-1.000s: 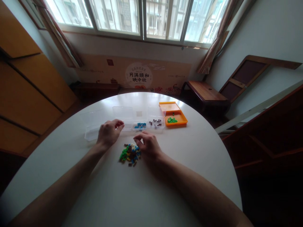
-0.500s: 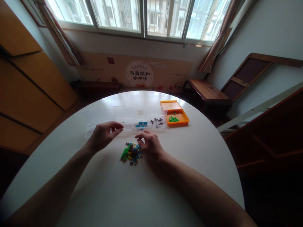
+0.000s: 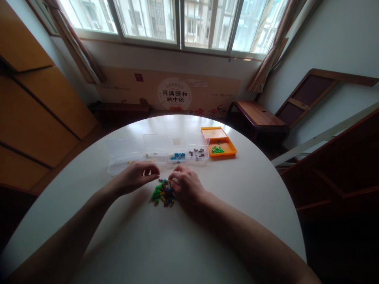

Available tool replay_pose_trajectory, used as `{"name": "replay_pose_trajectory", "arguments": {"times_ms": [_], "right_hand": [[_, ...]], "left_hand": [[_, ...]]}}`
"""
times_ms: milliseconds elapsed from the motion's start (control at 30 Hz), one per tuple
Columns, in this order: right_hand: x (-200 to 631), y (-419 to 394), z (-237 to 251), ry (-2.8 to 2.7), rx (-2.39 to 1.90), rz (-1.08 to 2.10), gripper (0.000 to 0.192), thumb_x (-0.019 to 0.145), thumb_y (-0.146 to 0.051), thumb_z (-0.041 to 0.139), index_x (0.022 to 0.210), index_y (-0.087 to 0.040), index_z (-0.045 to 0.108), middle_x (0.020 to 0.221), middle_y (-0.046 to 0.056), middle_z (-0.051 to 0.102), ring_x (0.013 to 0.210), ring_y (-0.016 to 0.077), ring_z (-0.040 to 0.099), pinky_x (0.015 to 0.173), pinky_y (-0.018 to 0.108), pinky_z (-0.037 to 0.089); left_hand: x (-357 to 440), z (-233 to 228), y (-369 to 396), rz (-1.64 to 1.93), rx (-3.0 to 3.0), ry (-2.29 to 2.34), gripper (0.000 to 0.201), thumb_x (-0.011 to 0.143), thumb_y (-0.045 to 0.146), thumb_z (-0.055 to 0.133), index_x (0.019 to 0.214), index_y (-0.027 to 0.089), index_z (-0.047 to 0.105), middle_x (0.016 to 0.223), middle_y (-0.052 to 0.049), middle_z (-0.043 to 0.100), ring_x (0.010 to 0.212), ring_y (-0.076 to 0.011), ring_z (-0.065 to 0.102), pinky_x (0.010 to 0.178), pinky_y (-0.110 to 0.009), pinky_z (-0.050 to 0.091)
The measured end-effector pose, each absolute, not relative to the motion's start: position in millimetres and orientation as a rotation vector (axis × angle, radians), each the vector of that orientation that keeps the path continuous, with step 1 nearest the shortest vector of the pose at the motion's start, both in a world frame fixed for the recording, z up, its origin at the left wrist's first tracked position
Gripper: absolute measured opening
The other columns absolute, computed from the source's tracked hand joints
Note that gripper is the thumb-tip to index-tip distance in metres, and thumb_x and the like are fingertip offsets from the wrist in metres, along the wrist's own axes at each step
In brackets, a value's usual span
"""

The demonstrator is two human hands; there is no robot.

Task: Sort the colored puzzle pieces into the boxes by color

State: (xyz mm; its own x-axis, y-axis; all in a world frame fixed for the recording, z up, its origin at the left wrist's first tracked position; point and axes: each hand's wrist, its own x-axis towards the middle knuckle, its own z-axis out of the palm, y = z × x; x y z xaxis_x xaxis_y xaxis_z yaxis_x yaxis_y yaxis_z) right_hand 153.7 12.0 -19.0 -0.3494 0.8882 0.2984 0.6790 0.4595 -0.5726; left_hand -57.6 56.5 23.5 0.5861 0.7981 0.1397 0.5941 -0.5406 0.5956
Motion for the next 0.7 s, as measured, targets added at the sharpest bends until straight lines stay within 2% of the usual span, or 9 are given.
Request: {"name": "replay_pose_trajectory", "arguments": {"times_ms": [500, 700], "right_hand": [[151.3, 12.3, -13.4, -2.156, -1.39, 0.532, 0.011, 0.088, -0.017, 0.054, 0.089, -0.019, 0.065, 0.095, 0.004, 0.058, 0.08, 0.0146, 0.056, 0.072, 0.027, 0.04], [158.3, 19.1, -12.5, -1.919, -1.302, 0.747, 0.01, 0.088, -0.021, 0.053, 0.087, -0.017, 0.063, 0.089, 0.002, 0.058, 0.076, 0.0128, 0.054, 0.073, 0.026, 0.042]], "left_hand": [[-45.6, 21.3, 50.3, 0.629, 2.411, 1.042, 0.01, 0.079, 0.019, 0.058, 0.076, 0.018, 0.067, 0.066, 0.001, 0.061, 0.059, -0.0104, 0.053, 0.056, -0.021, 0.04], [-34.7, 18.9, 44.6, 0.724, 2.526, 1.005, 0.007, 0.077, 0.013, 0.063, 0.08, 0.019, 0.065, 0.073, 0.0, 0.064, 0.064, -0.0116, 0.056, 0.06, -0.022, 0.043]]}}
